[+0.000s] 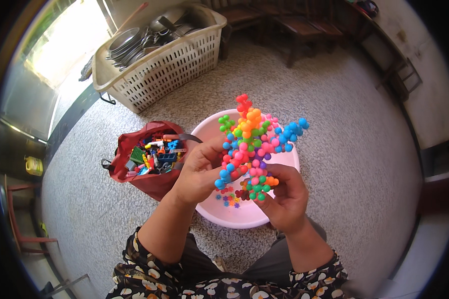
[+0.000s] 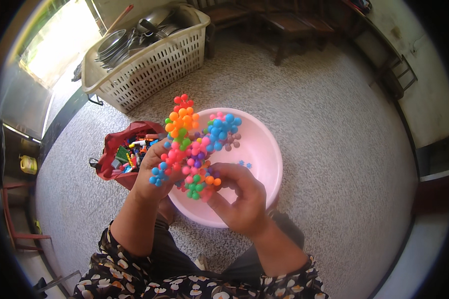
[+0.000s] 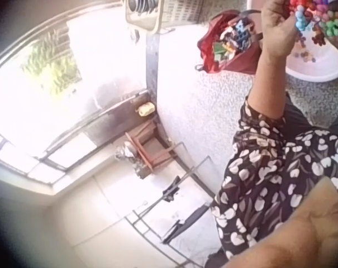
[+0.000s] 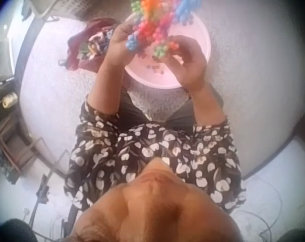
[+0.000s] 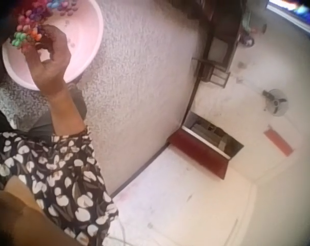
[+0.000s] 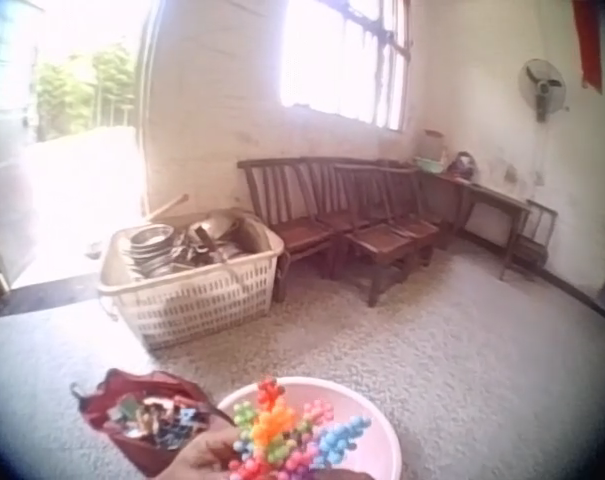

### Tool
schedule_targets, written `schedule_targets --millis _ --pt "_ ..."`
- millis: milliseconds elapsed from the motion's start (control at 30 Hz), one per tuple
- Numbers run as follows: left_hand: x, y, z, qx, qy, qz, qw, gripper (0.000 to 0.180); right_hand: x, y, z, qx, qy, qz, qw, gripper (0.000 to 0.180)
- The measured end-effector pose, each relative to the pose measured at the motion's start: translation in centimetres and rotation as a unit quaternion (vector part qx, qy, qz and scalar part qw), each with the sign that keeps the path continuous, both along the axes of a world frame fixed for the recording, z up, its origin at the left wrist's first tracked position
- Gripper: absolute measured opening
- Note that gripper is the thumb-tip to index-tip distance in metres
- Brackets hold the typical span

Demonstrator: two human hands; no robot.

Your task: Connecting colorful interlocking plastic toy pieces together.

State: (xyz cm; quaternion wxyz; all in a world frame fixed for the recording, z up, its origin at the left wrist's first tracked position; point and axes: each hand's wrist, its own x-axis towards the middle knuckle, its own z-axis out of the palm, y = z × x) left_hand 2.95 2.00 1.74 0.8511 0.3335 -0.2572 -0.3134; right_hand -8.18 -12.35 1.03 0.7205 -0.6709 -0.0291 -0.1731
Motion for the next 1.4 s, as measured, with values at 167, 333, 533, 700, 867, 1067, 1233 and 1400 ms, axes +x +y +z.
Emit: schedule_targets --millis 167,333,533,700,867,1067,1233,1400 --pt "0.5 0.7 -0.3 -0.013 0.03 -0.055 0.998 0.045 0.3 0.4 0.6 -0.036 -0.035 -0.007 0.999 0.048" --pt "1.0 0.8 -0.7 0.028 -0.04 -0.07 0.996 0.06 0.3 0.2 0.9 -0.104 -0.031 0.014 0.994 0.051" --pt "0.9 0.3 0.0 0.082 -0.118 -0.05 0.988 0.066 0.3 0.7 1.0 -0.045 -0.022 0.01 0.999 0.049" --pt "0.4 -0.3 -0.7 0.097 -0.053 -0.009 0.994 0.062 0.4 1.0 -0.4 0.049 -0.059 -0.003 0.997 0.054" --pt "-0.5 -1.0 -0.4 0.118 -0.086 0.072 0.987 0.048 0.5 0.6 -0.4 0.058 -0.053 -0.033 0.996 0.053" --pt "-0.8 -1.1 -0.9 0.025 0.059 0.039 0.997 0.045 0.9 1.0 -0.5 0.019 -0.04 -0.11 0.993 0.049" --pt "-0.7 -1.3 -0.3 0.002 0.105 0.031 0.994 0.049 1.5 1.5 0.3 0.017 -0.107 -0.143 0.984 0.048" --pt "-0.5 -1.2 -0.3 -0.099 0.064 -0.064 0.991 0.068 1.5 0.8 1.1 -0.114 -0.118 -0.171 0.972 0.048"
